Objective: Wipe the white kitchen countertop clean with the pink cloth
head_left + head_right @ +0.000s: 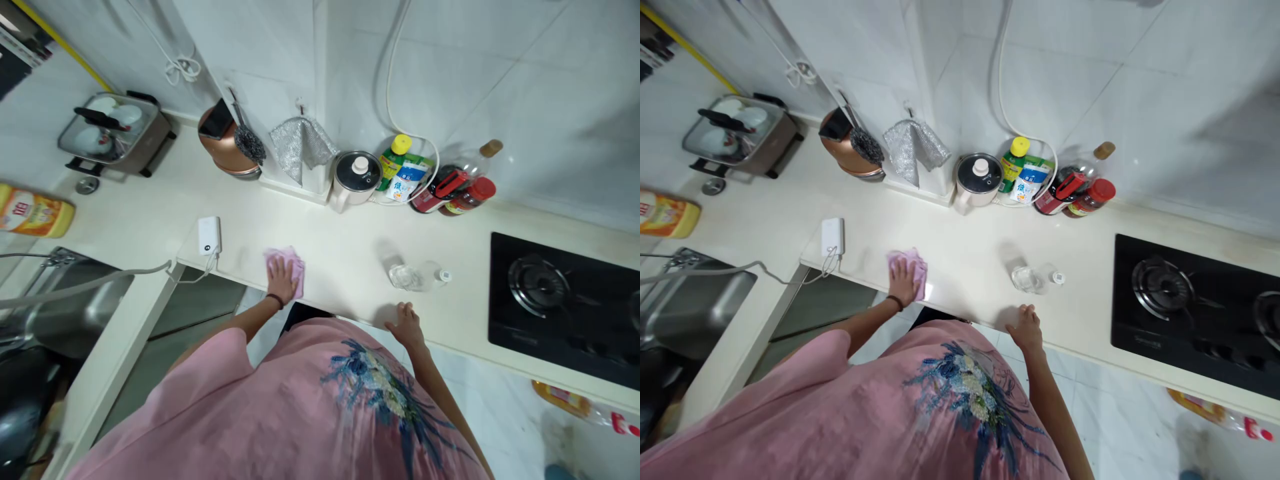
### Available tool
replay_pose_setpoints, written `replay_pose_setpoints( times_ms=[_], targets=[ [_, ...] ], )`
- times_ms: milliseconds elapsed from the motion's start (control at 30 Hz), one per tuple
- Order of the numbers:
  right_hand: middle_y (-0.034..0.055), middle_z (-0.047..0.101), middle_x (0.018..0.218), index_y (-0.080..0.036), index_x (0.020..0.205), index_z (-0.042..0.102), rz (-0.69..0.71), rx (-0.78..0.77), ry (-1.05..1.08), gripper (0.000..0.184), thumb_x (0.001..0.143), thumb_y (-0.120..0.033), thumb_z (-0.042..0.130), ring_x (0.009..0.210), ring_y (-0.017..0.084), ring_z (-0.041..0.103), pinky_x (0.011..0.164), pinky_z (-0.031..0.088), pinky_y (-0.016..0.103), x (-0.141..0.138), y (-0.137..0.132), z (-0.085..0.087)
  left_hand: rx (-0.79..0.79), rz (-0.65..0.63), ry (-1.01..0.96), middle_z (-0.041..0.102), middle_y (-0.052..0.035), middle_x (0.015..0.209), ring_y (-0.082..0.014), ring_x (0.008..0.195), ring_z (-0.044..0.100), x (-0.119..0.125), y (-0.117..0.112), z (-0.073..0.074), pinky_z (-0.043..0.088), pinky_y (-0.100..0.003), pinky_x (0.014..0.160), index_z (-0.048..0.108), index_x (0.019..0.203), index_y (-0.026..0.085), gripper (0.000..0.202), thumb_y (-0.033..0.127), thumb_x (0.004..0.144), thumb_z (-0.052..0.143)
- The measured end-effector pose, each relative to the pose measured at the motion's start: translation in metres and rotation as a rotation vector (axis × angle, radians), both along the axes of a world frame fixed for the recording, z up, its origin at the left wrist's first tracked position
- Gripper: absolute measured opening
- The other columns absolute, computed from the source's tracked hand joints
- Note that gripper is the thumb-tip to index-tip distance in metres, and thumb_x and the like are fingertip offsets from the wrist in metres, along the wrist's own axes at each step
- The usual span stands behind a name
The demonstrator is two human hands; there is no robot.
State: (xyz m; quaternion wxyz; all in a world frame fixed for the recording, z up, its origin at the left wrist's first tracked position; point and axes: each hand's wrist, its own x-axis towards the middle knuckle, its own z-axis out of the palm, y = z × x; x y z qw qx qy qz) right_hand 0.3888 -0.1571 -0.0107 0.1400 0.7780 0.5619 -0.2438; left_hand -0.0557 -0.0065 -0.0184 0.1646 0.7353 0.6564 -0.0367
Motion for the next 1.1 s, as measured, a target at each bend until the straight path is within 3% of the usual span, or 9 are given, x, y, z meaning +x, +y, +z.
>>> replay_pose_setpoints(
  times_ms=[133,300,367,467,533,633,833,967,1100],
  targets=[
    [0.0283,0.031,0.175,-0.009,0.166,0.031,-0.005,-0.019,-0.001,0.088,0.092,-0.044,0.063,0.159,0.04,0.036,0.125,0.038,0.048,-0.001,0.0,0.0,-0.022,-0.284,-0.102,0.017,-0.0159,0.184,-0.0407,0.171,0.005,0.093,-0.027,-0.011,0.008,-0.063,0.138,0.044,0.17,0.018,0.074,0.049,0.104,0.057],
    [0.0278,0.029,0.176,-0.006,0.166,0.032,-0.008,-0.042,-0.007,0.089,0.092,-0.043,0.066,0.158,0.039,0.037,0.126,0.036,0.043,-0.006,0.004,0.01,0.014,-0.703,-0.252,0.016,-0.0177,0.183,-0.039,0.171,0.006,0.206,-0.038,-0.02,0.006,-0.064,0.137,0.041,0.171,0.018,0.077,0.051,0.104,0.056],
    [0.0274,0.028,0.176,-0.006,0.166,0.033,-0.019,-0.06,0.005,0.09,0.091,-0.041,0.069,0.158,0.038,0.037,0.126,0.035,0.04,-0.01,0.006,0.017,0.016,-0.776,-0.273,0.017,-0.0172,0.183,-0.0379,0.171,0.007,0.234,-0.04,-0.019,0.007,-0.063,0.137,0.041,0.171,0.018,0.075,0.05,0.105,0.054],
    [0.0249,0.025,0.179,-0.009,0.168,0.032,-0.065,-0.096,0.023,0.093,0.09,-0.04,0.072,0.16,0.036,0.034,0.126,0.035,0.039,-0.014,0.01,0.026,-0.019,-0.835,-0.276,0.018,-0.0151,0.184,-0.0349,0.172,0.009,0.246,-0.031,-0.014,0.008,-0.06,0.138,0.041,0.171,0.019,0.074,0.049,0.104,0.055],
    [0.0234,0.023,0.18,-0.011,0.168,0.032,-0.1,-0.109,0.036,0.094,0.089,-0.04,0.073,0.16,0.034,0.033,0.125,0.035,0.039,-0.016,0.012,0.03,-0.053,-0.807,-0.257,0.018,-0.0142,0.184,-0.0333,0.172,0.007,0.237,-0.013,-0.011,0.007,-0.058,0.139,0.041,0.172,0.02,0.075,0.049,0.104,0.054],
    [0.0216,0.021,0.181,-0.012,0.168,0.032,-0.135,-0.101,0.05,0.092,0.089,-0.04,0.071,0.16,0.033,0.032,0.125,0.036,0.039,-0.017,0.013,0.031,-0.073,-0.604,-0.184,0.013,-0.0158,0.185,-0.0347,0.172,0.003,0.205,0.031,-0.005,0.006,-0.059,0.138,0.038,0.173,0.018,0.075,0.049,0.106,0.051],
    [0.0228,0.024,0.18,-0.01,0.167,0.032,-0.139,-0.068,0.049,0.09,0.089,-0.037,0.065,0.163,0.033,0.029,0.127,0.033,0.041,-0.016,0.01,0.023,-0.014,-0.03,0.009,0.006,-0.0186,0.185,-0.04,0.171,-0.001,0.069,0.126,0.005,0.009,-0.066,0.135,0.025,0.177,0.014,0.076,0.048,0.109,0.038],
    [0.0231,0.025,0.179,-0.01,0.166,0.035,-0.119,-0.037,0.023,0.088,0.089,-0.039,0.064,0.164,0.034,0.03,0.126,0.034,0.041,-0.012,0.005,0.009,0.052,0.338,0.077,0.008,-0.0235,0.184,-0.0433,0.17,0.003,-0.033,0.13,0.011,0.012,-0.07,0.134,0.024,0.176,0.011,0.077,0.048,0.11,0.032],
    [0.0236,0.028,0.177,-0.011,0.165,0.035,-0.084,-0.004,-0.004,0.087,0.089,-0.04,0.064,0.164,0.035,0.031,0.126,0.034,0.041,-0.007,0.001,-0.004,0.057,0.514,0.079,0.01,-0.025,0.183,-0.0428,0.17,0.005,-0.07,0.099,0.015,0.012,-0.066,0.135,0.026,0.175,0.01,0.077,0.049,0.109,0.031]
  ],
)
